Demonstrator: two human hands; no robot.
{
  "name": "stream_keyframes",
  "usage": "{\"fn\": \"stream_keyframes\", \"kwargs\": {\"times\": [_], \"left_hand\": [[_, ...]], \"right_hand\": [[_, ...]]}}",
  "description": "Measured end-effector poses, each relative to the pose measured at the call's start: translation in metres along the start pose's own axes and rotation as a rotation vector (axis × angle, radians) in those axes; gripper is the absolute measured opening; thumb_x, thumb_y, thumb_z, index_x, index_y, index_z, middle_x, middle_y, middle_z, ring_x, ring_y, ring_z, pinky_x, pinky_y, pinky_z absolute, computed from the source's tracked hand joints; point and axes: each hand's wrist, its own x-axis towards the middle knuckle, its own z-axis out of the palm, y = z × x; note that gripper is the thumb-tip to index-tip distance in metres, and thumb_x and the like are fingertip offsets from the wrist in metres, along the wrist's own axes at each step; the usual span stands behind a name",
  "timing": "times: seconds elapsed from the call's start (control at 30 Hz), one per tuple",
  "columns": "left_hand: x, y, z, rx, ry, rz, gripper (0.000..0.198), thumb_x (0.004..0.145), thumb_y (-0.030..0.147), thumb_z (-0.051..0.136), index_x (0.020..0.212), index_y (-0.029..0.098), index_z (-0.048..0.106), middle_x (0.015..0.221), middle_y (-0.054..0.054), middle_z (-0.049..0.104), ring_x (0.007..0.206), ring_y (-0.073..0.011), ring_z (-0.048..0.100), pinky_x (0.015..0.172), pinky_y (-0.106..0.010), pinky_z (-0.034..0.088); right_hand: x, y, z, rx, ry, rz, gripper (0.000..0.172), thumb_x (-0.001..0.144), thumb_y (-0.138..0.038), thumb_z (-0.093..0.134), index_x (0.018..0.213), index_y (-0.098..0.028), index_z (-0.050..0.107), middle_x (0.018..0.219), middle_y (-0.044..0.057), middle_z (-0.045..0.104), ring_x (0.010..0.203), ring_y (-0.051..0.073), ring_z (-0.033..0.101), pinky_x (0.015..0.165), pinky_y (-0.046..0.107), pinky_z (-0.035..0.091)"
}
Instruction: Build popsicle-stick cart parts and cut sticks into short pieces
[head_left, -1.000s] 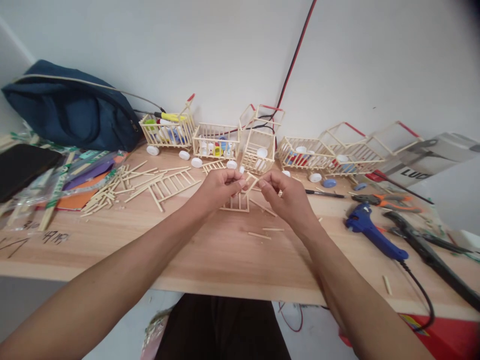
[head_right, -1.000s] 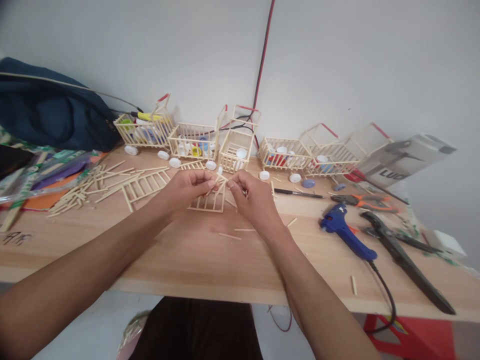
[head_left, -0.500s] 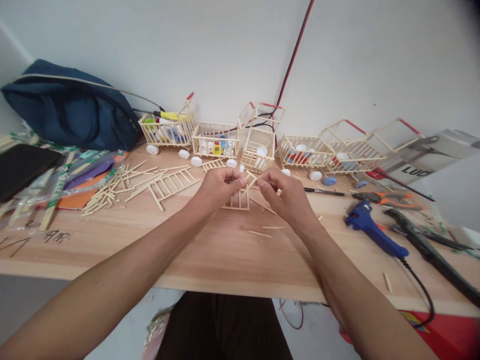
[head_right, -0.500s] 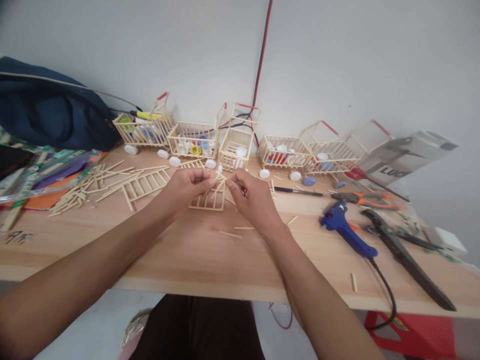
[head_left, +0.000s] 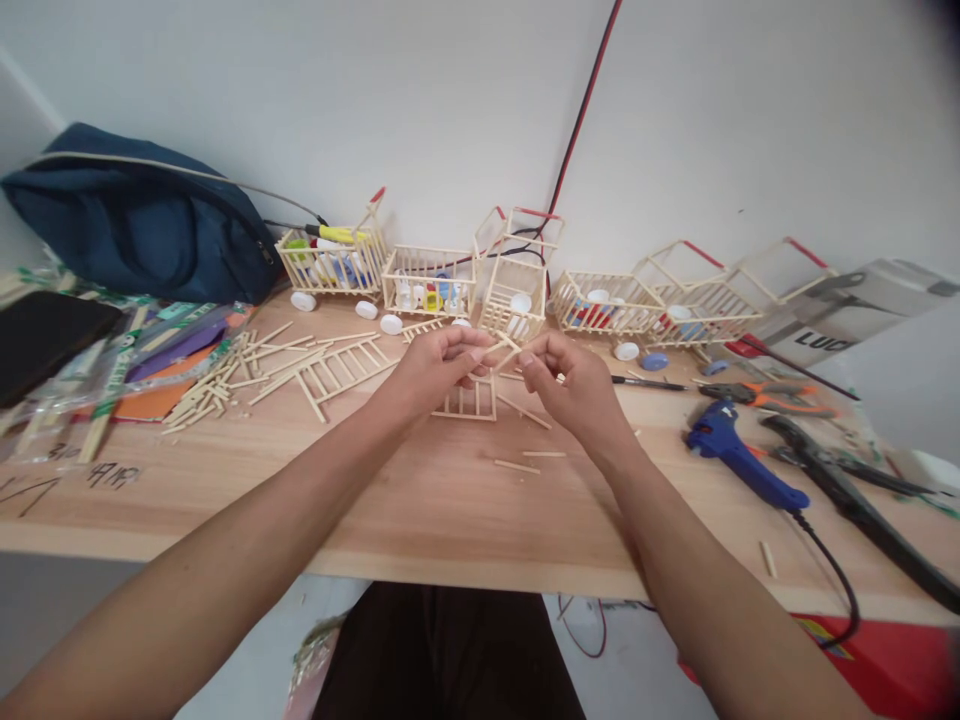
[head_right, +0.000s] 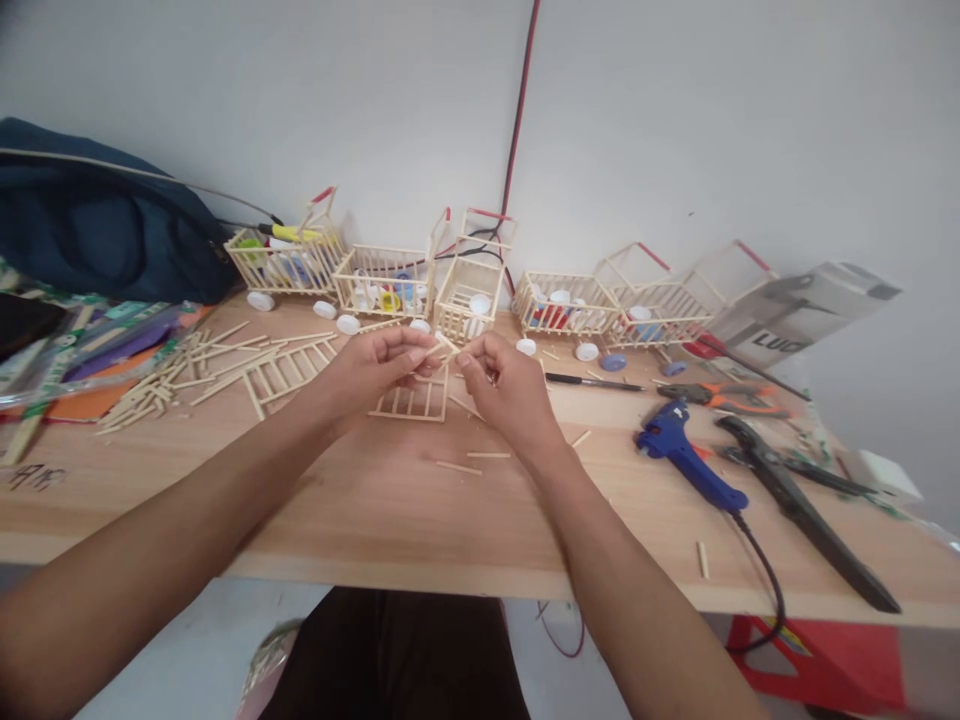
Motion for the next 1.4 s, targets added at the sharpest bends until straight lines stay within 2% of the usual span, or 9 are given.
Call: {"fn": "stream_keyframes", "kwargs": {"times": [0.13, 0.23, 0.33, 0.47, 0.6, 0.8, 0.93, 1.27, 1.4], "left_hand": [[-0.001, 0.003, -0.001, 0.055, -0.006, 0.016, 0.022, 0.078, 0.026, 0.067, 0.095, 0.013, 0.064, 0.086, -0.008, 0.071, 0.083, -0.0163, 0.066, 0.069, -0.027, 0.049], [0.0, 0.003, -0.002, 0.169, 0.018, 0.105, 0.025, 0.074, 0.029, 0.072, 0.092, 0.013, 0.067, 0.086, -0.007, 0.071, 0.078, -0.0156, 0.065, 0.069, -0.027, 0.049], [0.001, 0.002, -0.003, 0.251, 0.047, 0.193, 0.022, 0.073, 0.028, 0.072, 0.088, 0.012, 0.069, 0.088, -0.007, 0.072, 0.079, -0.0154, 0.064, 0.077, -0.029, 0.05], [0.001, 0.002, -0.003, 0.28, -0.002, 0.221, 0.023, 0.077, 0.031, 0.068, 0.09, 0.012, 0.072, 0.092, -0.007, 0.073, 0.087, -0.0174, 0.065, 0.084, -0.03, 0.048], [0.001, 0.0, -0.002, 0.256, -0.091, 0.205, 0.024, 0.079, 0.034, 0.066, 0.089, 0.013, 0.073, 0.091, -0.006, 0.074, 0.087, -0.0181, 0.065, 0.083, -0.03, 0.048], [0.0, -0.002, -0.002, 0.181, -0.106, 0.155, 0.023, 0.075, 0.036, 0.07, 0.078, 0.013, 0.069, 0.078, -0.003, 0.07, 0.075, -0.0136, 0.062, 0.077, -0.027, 0.047], [0.0, -0.003, -0.001, 0.048, -0.155, 0.071, 0.03, 0.073, 0.04, 0.073, 0.085, 0.013, 0.069, 0.077, -0.002, 0.067, 0.072, -0.0114, 0.059, 0.072, -0.025, 0.046], [-0.004, -0.005, 0.007, 0.006, -0.078, 0.048, 0.025, 0.078, 0.035, 0.069, 0.073, 0.012, 0.061, 0.067, 0.0, 0.059, 0.064, -0.0093, 0.056, 0.068, -0.025, 0.048], [-0.003, -0.004, 0.006, -0.019, -0.089, 0.016, 0.02, 0.08, 0.031, 0.066, 0.076, 0.012, 0.061, 0.069, 0.0, 0.059, 0.064, -0.0087, 0.057, 0.069, -0.025, 0.05]], "right_hand": [[0.001, 0.0, -0.001, 0.036, 0.01, 0.028, 0.017, 0.087, -0.031, 0.053, 0.075, -0.019, 0.055, 0.057, -0.004, 0.052, 0.052, 0.01, 0.044, 0.055, 0.026, 0.032], [0.0, 0.001, 0.0, 0.018, 0.0, 0.026, 0.017, 0.087, -0.032, 0.054, 0.076, -0.019, 0.056, 0.058, -0.004, 0.053, 0.053, 0.01, 0.044, 0.055, 0.026, 0.032], [0.0, 0.0, 0.001, 0.081, -0.033, 0.024, 0.019, 0.087, -0.034, 0.055, 0.076, -0.019, 0.054, 0.057, -0.004, 0.052, 0.051, 0.009, 0.043, 0.053, 0.025, 0.032], [0.0, -0.001, 0.003, 0.19, -0.098, 0.054, 0.022, 0.088, -0.038, 0.055, 0.076, -0.02, 0.052, 0.054, -0.005, 0.051, 0.047, 0.008, 0.04, 0.048, 0.024, 0.028], [0.0, -0.003, 0.002, 0.19, -0.098, 0.034, 0.021, 0.088, -0.036, 0.054, 0.078, -0.018, 0.055, 0.055, -0.004, 0.052, 0.047, 0.008, 0.041, 0.048, 0.023, 0.028], [0.0, -0.004, 0.001, 0.1, -0.061, -0.006, 0.016, 0.088, -0.03, 0.055, 0.077, -0.018, 0.055, 0.059, -0.004, 0.054, 0.051, 0.008, 0.043, 0.052, 0.024, 0.032], [-0.001, -0.004, 0.0, 0.112, -0.081, -0.013, 0.018, 0.089, -0.03, 0.053, 0.076, -0.018, 0.054, 0.057, -0.004, 0.053, 0.05, 0.009, 0.042, 0.052, 0.024, 0.031], [-0.001, -0.005, 0.001, 0.033, -0.096, -0.06, 0.02, 0.091, -0.029, 0.052, 0.073, -0.019, 0.053, 0.058, -0.003, 0.055, 0.053, 0.01, 0.044, 0.056, 0.025, 0.033], [0.0, -0.001, -0.001, 0.034, -0.1, -0.051, 0.035, 0.095, -0.038, 0.044, 0.066, -0.02, 0.052, 0.06, -0.001, 0.053, 0.057, 0.011, 0.045, 0.061, 0.026, 0.034]]}}
